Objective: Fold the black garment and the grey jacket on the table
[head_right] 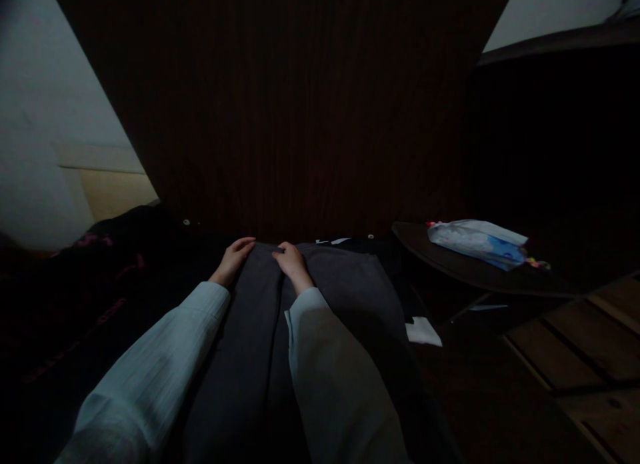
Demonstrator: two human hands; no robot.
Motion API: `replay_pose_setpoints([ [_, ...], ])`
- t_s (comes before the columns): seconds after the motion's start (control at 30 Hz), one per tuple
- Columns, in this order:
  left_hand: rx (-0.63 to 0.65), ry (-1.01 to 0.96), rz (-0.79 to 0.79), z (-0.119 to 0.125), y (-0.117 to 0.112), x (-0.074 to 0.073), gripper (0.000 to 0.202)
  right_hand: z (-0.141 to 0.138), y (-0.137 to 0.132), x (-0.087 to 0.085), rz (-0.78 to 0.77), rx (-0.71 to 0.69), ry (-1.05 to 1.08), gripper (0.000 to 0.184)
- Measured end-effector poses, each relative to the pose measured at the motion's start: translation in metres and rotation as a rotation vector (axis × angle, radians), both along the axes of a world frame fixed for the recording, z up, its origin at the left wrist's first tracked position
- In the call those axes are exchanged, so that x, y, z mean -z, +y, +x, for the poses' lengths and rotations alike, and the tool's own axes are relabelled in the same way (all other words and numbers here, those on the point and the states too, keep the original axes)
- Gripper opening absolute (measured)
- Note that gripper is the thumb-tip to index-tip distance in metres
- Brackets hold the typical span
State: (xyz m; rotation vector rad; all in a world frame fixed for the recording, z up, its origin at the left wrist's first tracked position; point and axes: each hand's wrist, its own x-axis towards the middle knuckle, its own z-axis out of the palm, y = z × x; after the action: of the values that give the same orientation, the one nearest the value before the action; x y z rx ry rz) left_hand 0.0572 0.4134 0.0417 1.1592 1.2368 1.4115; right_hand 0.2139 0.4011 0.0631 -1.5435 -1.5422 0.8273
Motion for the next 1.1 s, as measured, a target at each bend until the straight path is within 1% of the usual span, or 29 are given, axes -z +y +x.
replay_pose_setpoints([
  [0.1, 0.035, 0.004, 0.004, 0.001, -0.003, -0.003, 0.038, 0.002, 0.000, -0.003, 0.015, -0.012, 0.014, 0.003],
  [0.23, 0.042, 0.017, -0.001, 0.001, -0.006, -0.005, 0.032, 0.004, 0.002, -0.005, -0.002, -0.039, 0.068, 0.005],
  [0.33, 0.030, 0.029, 0.000, 0.001, -0.006, -0.005, 0.029, 0.003, 0.005, -0.002, -0.011, -0.042, 0.122, 0.007],
  [0.43, 0.004, 0.023, 0.018, 0.002, -0.004, -0.003, 0.029, 0.002, 0.006, 0.004, -0.040, -0.012, 0.133, 0.009],
  [0.57, -0.028, 0.022, 0.052, 0.002, 0.000, 0.002, 0.032, 0.003, 0.005, 0.016, -0.066, 0.022, 0.114, 0.011],
  [0.67, -0.039, 0.004, 0.039, 0.002, 0.000, 0.003, 0.038, 0.004, 0.004, 0.020, -0.059, 0.030, 0.092, 0.009],
  [0.93, -0.027, 0.047, 0.007, 0.006, -0.002, 0.000, 0.039, 0.004, 0.003, 0.023, 0.012, 0.044, -0.060, 0.007],
  [1.1, -0.018, 0.065, 0.021, 0.005, 0.000, 0.002, 0.037, 0.005, 0.003, 0.023, 0.001, 0.031, -0.067, 0.008],
])
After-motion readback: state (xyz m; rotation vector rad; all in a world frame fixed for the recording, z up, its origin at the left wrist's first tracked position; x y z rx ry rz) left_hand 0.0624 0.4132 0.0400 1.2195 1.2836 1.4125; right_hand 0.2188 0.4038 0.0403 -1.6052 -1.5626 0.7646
